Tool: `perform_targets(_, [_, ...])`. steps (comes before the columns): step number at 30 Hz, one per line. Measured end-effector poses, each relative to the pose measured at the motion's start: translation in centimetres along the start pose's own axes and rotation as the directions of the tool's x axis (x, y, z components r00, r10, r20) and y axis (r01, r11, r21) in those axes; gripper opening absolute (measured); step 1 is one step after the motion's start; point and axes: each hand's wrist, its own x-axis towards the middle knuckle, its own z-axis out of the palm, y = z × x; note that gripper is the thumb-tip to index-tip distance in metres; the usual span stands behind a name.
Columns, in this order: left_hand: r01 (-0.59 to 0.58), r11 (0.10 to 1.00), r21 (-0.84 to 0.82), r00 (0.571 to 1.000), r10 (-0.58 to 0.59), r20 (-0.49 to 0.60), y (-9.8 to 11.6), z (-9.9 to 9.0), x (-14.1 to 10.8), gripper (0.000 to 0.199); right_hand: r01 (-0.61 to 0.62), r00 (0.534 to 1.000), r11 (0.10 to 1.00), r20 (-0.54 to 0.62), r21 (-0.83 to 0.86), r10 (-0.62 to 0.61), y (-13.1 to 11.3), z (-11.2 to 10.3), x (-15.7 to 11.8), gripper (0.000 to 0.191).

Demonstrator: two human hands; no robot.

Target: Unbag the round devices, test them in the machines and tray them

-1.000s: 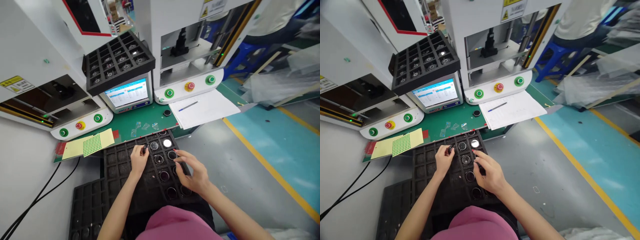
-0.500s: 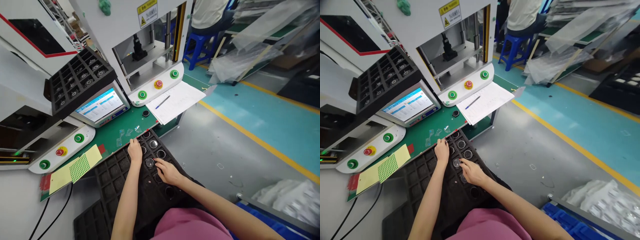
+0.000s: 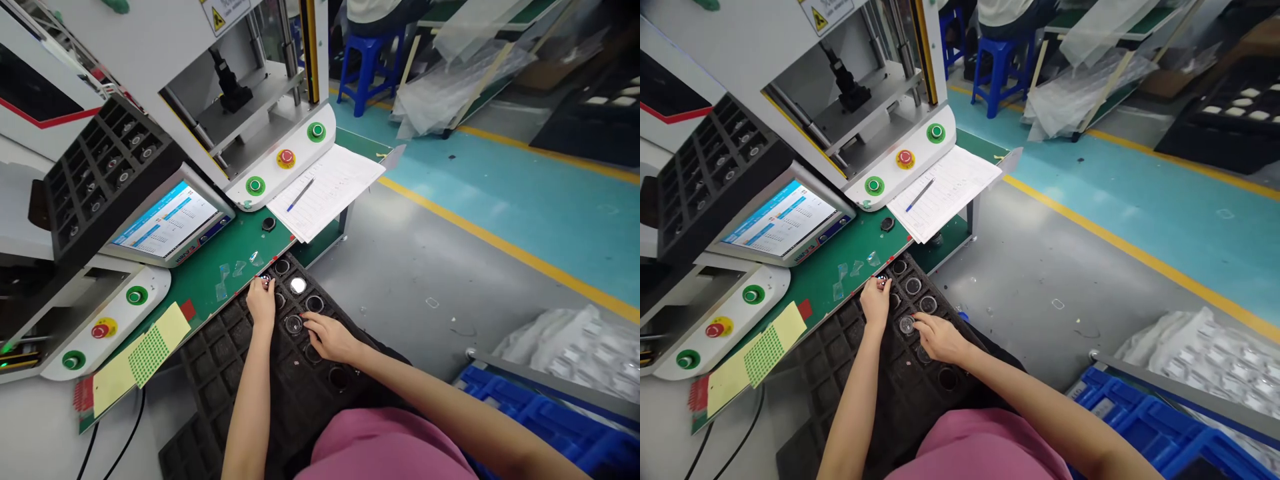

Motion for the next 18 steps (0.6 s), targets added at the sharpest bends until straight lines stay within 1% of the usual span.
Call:
perform_targets(3, [-0.073,0.997,-0.040,0.997,0.073,0.016,0.9,-1.5,0.5,0.012,-0.012,1.000,1.000,0.000,0.020,0.012,0.1,0.0,0.1,0.033])
perform_targets(5, [-0.107,0.992,-0.063,0.994,0.108,0.012,1.9,-2.6,2.1,0.013,-0.014,1.000,0.999,-0.005,0.030,0.014,0.2,-0.1,0.2,0.033])
perform_targets(7, [-0.135,0.987,-0.088,0.991,0.136,0.011,3.3,-3.0,5.0,0.015,-0.009,1.000,0.999,-0.012,0.040,0.009,0.1,-0.1,0.5,0.033])
perform_targets(9, [-0.152,0.981,-0.121,0.987,0.157,0.029,4.9,-2.8,8.6,0.016,0.000,1.000,0.999,-0.024,0.048,0.001,0.0,-0.3,0.9,0.033])
perform_targets(10, [-0.151,0.978,-0.142,0.986,0.158,0.043,5.7,-2.5,10.3,0.019,0.005,0.999,0.999,-0.034,0.050,-0.003,-0.1,-0.4,1.1,0.033])
perform_targets(12, [-0.133,0.972,-0.194,0.986,0.149,0.070,7.0,-1.9,13.2,0.025,0.014,0.998,0.999,-0.067,0.050,-0.011,-0.3,-0.6,1.7,0.032])
perform_targets(14, [-0.098,0.959,-0.266,0.988,0.126,0.090,7.9,-1.5,15.1,0.025,0.019,0.993,0.999,-0.116,0.049,-0.014,-0.5,-1.0,2.4,0.030])
perform_targets(16, [-0.047,0.931,-0.363,0.990,0.092,0.106,8.4,-1.6,15.8,0.026,0.025,0.985,0.998,-0.169,0.065,-0.013,-0.8,-1.7,3.3,0.027])
perform_targets(18, [0.024,0.878,-0.478,0.990,0.044,0.132,8.7,-2.4,15.3,0.027,0.016,0.973,0.995,-0.229,0.102,0.008,-1.1,-2.7,4.4,0.024])
